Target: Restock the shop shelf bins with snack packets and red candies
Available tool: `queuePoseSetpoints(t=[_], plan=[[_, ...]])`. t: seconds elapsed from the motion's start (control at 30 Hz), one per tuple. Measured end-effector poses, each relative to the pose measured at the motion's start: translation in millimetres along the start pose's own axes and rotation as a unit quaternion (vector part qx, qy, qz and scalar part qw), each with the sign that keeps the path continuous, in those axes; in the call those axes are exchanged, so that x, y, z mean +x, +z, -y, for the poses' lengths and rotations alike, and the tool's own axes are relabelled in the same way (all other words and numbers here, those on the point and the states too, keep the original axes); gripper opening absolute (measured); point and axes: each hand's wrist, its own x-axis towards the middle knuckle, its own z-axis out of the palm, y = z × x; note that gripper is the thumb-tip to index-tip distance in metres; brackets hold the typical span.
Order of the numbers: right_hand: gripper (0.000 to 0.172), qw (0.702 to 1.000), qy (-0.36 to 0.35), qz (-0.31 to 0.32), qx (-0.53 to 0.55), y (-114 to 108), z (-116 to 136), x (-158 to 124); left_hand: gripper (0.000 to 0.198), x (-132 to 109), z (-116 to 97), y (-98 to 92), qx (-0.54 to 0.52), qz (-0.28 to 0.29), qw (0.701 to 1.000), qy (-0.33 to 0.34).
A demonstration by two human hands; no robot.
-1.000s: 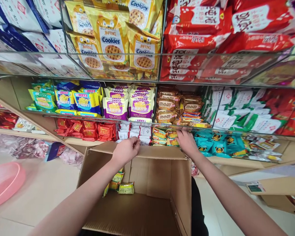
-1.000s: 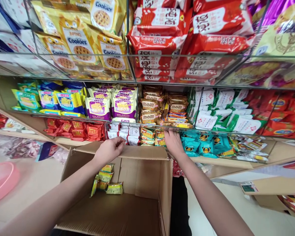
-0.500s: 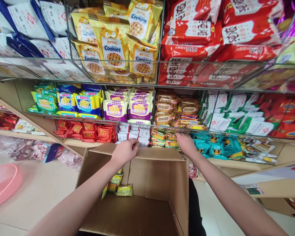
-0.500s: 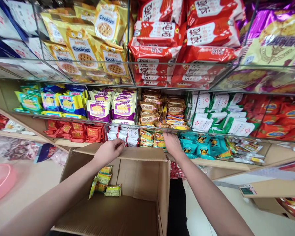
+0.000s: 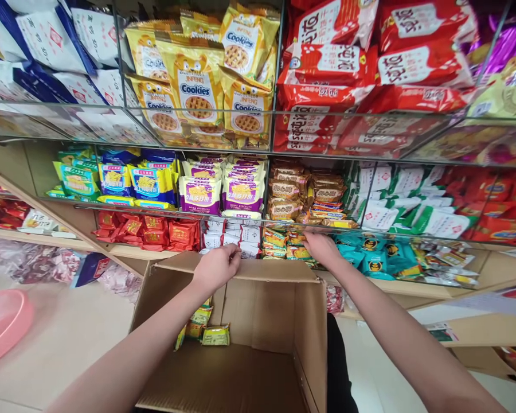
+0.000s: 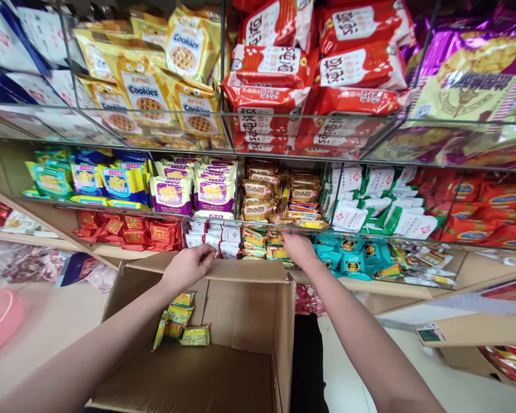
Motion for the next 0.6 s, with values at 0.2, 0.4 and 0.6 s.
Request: queuePoseSetpoints(t=[0.2, 0.4, 0.6], plan=[[0.034, 0.993, -0.096, -0.046, 0.052, 1.3, -1.4, -17.0, 0.025, 0.0, 0.0, -0.7, -0.005, 0.007, 1.000, -0.012], [0.024, 0.990, -0.131, -0.045, 0.022, 4.3, 7.0, -20.8, 0.027, -0.4, -2.7, -2.9, 0.000, 0.010, 1.000, -0.018], [0.026, 0.996, -0.090, -0.006, 0.007, 3.1, 9.0, -15.1, 0.025, -0.6, -7.6, -6.7, -0.024, 0.026, 0.998, -0.046]])
